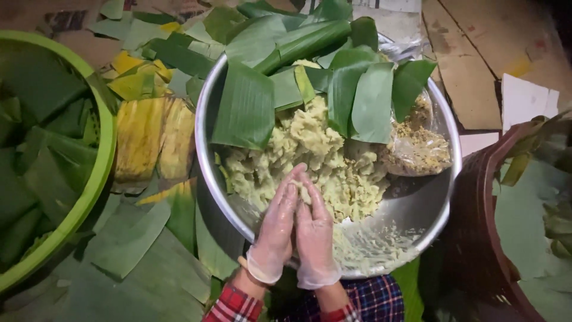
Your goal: The person is portioning a yellow filling from a large bowl and wrapping each portion in a piece of banana leaf.
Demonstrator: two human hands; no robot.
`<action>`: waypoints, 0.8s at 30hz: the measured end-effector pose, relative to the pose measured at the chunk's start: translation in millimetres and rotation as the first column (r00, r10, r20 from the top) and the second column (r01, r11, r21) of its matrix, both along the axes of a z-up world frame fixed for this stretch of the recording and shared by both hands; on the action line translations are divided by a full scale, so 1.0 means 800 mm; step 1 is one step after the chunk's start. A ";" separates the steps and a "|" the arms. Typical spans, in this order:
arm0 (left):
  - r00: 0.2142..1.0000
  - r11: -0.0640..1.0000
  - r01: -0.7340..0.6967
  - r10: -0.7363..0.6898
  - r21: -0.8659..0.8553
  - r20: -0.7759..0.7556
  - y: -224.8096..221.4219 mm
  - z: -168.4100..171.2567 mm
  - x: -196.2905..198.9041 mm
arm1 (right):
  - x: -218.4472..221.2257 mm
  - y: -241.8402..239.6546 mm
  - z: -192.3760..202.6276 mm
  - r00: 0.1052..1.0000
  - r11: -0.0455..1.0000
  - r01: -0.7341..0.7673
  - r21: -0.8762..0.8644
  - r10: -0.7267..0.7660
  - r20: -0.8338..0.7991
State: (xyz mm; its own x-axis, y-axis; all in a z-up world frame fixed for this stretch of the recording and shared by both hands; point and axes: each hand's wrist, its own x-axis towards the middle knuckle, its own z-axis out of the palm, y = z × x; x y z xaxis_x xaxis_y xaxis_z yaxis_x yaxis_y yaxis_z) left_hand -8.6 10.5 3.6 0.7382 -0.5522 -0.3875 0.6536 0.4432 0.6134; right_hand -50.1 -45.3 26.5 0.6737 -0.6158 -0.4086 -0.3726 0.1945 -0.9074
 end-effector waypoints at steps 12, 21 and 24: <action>0.972 1.000 -0.003 0.005 0.008 -0.235 -0.002 0.014 0.016 | 0.001 -0.023 0.056 0.976 0.975 -0.219 0.027 0.218 0.011; 0.950 0.990 -0.105 0.073 -0.092 -0.302 -0.008 0.000 0.013 | -0.037 -0.011 0.013 0.993 0.917 -0.100 -0.387 0.119 0.025; 0.957 0.989 -0.133 0.111 -0.067 -0.266 -0.008 -0.002 0.012 | -0.035 -0.010 -0.006 0.971 0.751 -0.094 -0.653 0.215 0.108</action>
State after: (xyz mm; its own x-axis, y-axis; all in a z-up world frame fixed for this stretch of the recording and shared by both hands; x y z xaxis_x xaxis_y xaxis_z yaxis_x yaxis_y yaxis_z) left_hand 1.2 3.9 1.9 0.6810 -0.5027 -0.5324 0.7239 0.5717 0.3861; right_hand -78.1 -53.4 21.3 0.8024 -0.5726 0.1682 -0.1792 -0.4999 -0.8473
